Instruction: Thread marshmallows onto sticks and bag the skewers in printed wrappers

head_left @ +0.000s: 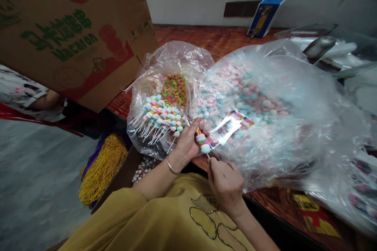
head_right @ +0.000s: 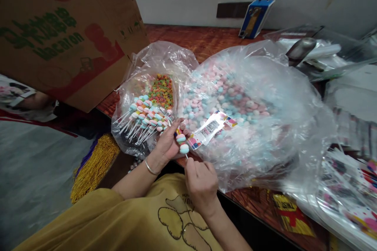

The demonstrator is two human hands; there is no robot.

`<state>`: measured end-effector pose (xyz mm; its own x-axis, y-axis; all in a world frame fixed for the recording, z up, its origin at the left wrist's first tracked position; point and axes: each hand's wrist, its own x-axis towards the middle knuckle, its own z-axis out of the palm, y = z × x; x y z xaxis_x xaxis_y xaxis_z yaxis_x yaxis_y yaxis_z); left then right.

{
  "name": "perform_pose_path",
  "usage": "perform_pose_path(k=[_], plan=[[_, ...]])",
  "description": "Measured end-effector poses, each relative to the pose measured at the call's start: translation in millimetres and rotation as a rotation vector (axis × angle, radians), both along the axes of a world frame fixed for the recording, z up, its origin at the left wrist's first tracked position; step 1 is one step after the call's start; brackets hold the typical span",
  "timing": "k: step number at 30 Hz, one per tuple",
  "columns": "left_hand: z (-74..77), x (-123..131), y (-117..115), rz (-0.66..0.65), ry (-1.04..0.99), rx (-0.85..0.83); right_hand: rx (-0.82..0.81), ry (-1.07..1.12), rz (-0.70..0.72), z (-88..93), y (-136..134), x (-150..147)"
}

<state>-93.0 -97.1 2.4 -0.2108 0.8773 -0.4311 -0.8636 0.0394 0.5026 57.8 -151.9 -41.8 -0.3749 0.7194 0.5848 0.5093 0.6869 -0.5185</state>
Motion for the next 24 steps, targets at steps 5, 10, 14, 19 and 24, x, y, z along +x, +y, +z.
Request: perform_pose_path(k=[5,10,14,19,24], plan=[[1.6,-3,-2,-0.116,-0.101,0.008,-0.66,0.425,0.058,2.0,1,-6],[-1.9,-8,-3,-0.259,-0.124,0.077,-1.467,0.986,0.229,6.2,6,-7],[-6.7,-7,0,-0.103,0.081,0.138,-1.497,1.06,0.207,5.9,9,-8],[-6.4,-5,3,-0.001,0.138,0.155,-1.334,0.873,0.181,5.1,7,-8],[1.8,-2,4,-0.054,-0.012,0.075,-0.397,0.251,0.014,-3.5,8,1]])
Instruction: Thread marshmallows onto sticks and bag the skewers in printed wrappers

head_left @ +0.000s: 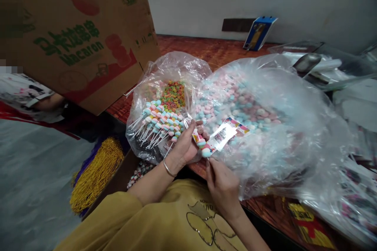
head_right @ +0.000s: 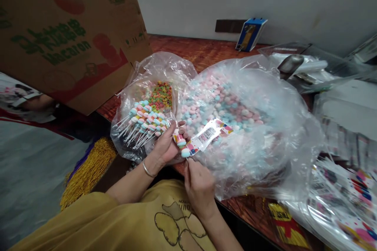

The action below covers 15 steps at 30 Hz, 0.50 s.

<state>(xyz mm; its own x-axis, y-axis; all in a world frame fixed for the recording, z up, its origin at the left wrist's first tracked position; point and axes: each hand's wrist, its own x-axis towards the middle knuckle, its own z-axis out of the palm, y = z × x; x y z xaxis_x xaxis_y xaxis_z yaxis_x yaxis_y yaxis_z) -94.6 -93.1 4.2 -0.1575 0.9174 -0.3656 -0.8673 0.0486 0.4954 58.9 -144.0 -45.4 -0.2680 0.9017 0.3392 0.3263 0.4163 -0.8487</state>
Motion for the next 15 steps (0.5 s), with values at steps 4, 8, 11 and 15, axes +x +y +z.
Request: perform_pose_path(k=[4,8,11,15], plan=[[1.5,8,-1,-0.06,-0.052,-0.026,0.128,-0.088,0.0,-5.3,0,1],[-5.5,13,-3,-0.166,-0.089,-0.02,-0.614,0.394,0.13,-1.0,-3,-7],[-10.3,10,-2,-0.213,-0.067,-0.012,-0.973,0.698,0.161,1.1,-1,-11],[-7.5,-4,4,-0.048,0.064,0.064,-0.919,0.698,0.087,-2.9,1,-8]])
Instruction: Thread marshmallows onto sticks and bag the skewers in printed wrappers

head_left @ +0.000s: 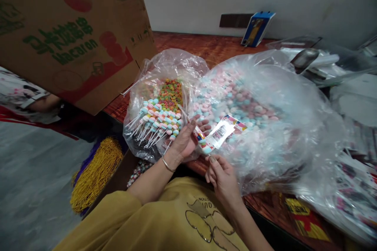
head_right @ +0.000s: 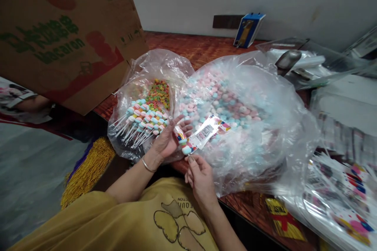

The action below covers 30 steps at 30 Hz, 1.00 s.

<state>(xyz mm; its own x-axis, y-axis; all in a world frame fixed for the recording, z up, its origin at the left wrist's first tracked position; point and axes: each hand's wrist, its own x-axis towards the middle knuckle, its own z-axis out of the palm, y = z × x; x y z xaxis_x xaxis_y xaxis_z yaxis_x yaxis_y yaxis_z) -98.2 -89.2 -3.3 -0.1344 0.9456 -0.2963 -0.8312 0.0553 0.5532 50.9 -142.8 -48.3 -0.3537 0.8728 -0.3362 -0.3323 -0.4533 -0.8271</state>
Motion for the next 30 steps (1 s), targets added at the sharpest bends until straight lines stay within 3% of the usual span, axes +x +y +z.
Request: perform_pose_path(k=[4,9,11,13,14,19,20,22,25,27,30], plan=[[10.7,-8,4,0.149,0.045,0.055,0.288,-0.268,0.01,-1.4,-2,6],[20.1,3,7,0.118,-0.044,-0.135,1.165,-0.811,-0.128,-1.8,5,17],[18.9,10,8,0.119,-0.032,-0.203,1.34,-0.918,-0.125,-3.1,7,19],[14.6,17,8,0.115,-0.008,-0.206,1.285,-0.901,-0.108,-2.5,7,17],[11.8,19,7,0.108,-0.001,-0.186,1.171,-0.841,-0.096,-1.0,6,15],[-0.9,18,3,0.029,-0.1,-0.048,0.121,-0.126,0.099,14.7,-4,-2],[-1.9,16,3,0.017,-0.133,-0.035,-0.036,0.01,0.145,17.4,-4,-4],[-1.9,14,2,-0.002,-0.165,-0.035,-0.192,0.169,0.195,19.9,-3,-5],[1.6,14,2,-0.01,-0.113,-0.067,-0.112,0.11,0.144,16.6,0,-3],[4.5,16,1,-0.003,-0.064,-0.078,0.137,-0.116,0.08,12.0,2,-1],[7.2,20,0,0.007,-0.024,-0.08,0.66,-0.562,-0.01,5.9,3,4]])
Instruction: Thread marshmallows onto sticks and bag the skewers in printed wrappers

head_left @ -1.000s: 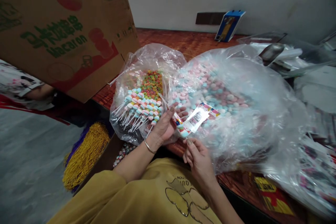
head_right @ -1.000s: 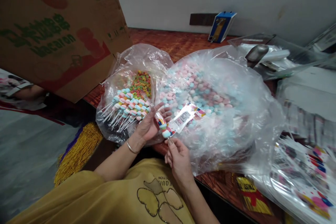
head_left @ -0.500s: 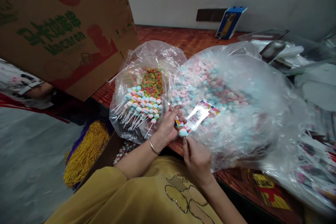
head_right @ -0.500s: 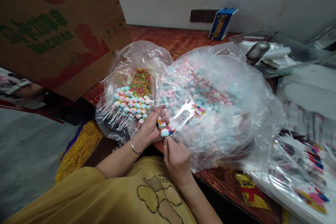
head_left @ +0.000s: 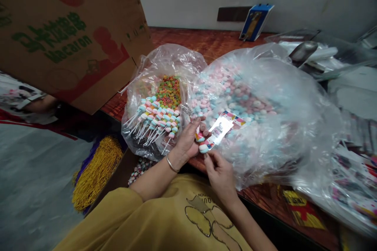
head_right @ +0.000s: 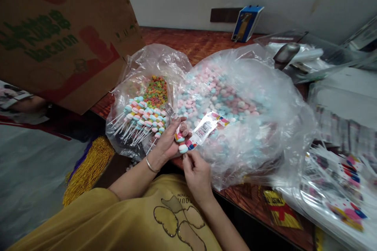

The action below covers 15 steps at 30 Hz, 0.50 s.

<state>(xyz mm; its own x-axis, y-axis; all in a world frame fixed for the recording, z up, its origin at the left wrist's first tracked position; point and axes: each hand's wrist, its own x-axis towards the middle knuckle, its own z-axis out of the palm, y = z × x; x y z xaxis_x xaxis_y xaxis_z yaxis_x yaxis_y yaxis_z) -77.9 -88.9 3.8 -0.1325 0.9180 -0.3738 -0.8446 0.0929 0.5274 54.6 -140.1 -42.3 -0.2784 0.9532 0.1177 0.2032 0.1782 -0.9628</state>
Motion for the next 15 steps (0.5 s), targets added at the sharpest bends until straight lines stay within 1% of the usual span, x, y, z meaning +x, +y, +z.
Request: perform_pose_path(k=[2,3,4,5,6,7,8,9,10,12,13,14,15], plan=[[0.1,3,0,0.013,0.013,0.004,0.326,-0.228,-0.056,-2.2,1,2],[-0.3,4,0,0.023,0.019,0.004,0.449,-0.319,-0.087,-2.6,2,3],[-0.9,5,0,0.038,0.026,0.004,0.535,-0.393,-0.119,-2.4,3,3],[-1.5,5,0,0.054,0.035,0.001,0.577,-0.444,-0.145,-1.6,3,3],[-2.2,6,0,0.066,0.04,-0.001,0.567,-0.459,-0.159,-0.2,4,3],[-2.7,5,0,0.07,0.034,-0.001,0.503,-0.432,-0.152,1.8,5,3],[-3.1,4,1,0.064,0.016,0.005,0.392,-0.363,-0.121,4.2,5,2],[-3.2,2,0,0.052,-0.011,0.016,0.234,-0.257,-0.07,6.8,5,3],[-3.2,0,0,0.035,-0.043,0.03,0.034,-0.128,0.002,9.5,4,3],[-2.8,-4,-1,0.006,-0.101,0.061,-0.416,0.15,0.173,14.0,0,4],[-2.6,-6,-1,-0.001,-0.114,0.073,-0.61,0.275,0.244,15.3,-2,4],[-2.3,-7,-2,-0.005,-0.116,0.081,-0.754,0.378,0.291,16.0,-4,5],[-2.1,-8,-3,-0.006,-0.108,0.089,-0.829,0.448,0.311,15.9,-6,5]])
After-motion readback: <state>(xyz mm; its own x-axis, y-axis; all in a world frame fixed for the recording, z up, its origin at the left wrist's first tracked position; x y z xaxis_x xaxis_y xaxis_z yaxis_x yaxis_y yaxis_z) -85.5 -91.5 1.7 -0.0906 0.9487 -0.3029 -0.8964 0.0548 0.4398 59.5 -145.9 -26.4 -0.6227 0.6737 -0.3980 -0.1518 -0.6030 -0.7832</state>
